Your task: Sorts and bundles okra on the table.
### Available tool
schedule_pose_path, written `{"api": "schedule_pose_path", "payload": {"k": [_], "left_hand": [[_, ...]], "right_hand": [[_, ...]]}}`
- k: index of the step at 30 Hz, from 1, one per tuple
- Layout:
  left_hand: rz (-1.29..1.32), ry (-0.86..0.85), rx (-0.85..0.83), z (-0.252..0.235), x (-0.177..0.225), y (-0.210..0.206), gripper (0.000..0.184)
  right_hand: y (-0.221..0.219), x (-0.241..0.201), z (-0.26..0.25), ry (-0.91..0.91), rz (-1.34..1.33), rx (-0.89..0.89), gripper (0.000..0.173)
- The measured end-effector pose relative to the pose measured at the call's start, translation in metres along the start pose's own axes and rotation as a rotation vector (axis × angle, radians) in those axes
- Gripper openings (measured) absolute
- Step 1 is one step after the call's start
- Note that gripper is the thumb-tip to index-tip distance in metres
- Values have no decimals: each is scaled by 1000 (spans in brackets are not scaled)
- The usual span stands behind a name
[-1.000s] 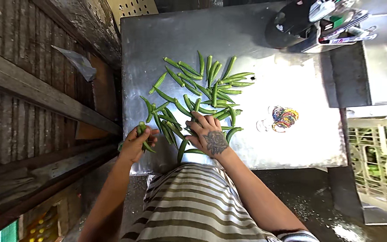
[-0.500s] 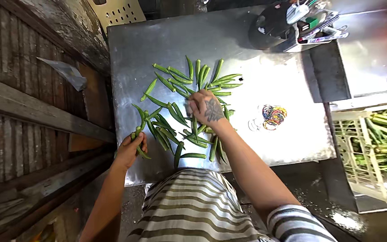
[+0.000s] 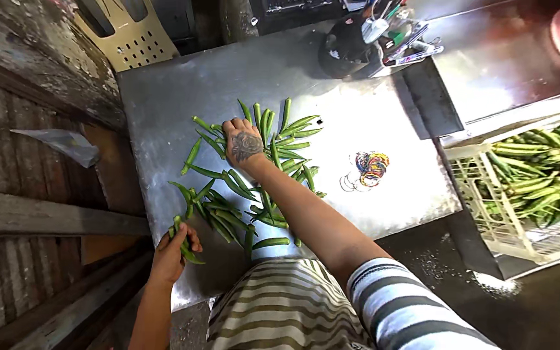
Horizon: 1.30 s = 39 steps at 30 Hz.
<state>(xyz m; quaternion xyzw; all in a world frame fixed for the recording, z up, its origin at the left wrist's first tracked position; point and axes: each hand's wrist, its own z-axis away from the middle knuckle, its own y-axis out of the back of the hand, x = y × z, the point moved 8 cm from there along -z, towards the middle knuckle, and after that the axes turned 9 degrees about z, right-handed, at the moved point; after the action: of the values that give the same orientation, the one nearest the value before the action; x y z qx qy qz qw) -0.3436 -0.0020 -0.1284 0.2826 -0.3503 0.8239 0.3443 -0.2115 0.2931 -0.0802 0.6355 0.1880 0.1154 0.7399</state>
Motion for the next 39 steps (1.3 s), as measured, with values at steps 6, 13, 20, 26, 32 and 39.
{"api": "schedule_pose_path", "payload": {"k": [6,13,20,26,32,39], "left_hand": [[9,28,-69,-3,1,0,40],[5,51,-98,-6,1,1,37],[43,36,13,-3,2,-3,31],[161,20,134,-3,7,-11,29],[261,-20,27,6,33,-30,38],[282,1,-26,4,27,-36,43]], "right_hand": [[34,74,-22,-239,-65,-4,36],[14,88,-56,44,-44,-44,27],[17,59,-58,354,267,-15,51],[14,45,-48,553,346,17,39],[35,59,-57,493,126,219,22],[84,129,-59,-30,-369,107,32]]}}
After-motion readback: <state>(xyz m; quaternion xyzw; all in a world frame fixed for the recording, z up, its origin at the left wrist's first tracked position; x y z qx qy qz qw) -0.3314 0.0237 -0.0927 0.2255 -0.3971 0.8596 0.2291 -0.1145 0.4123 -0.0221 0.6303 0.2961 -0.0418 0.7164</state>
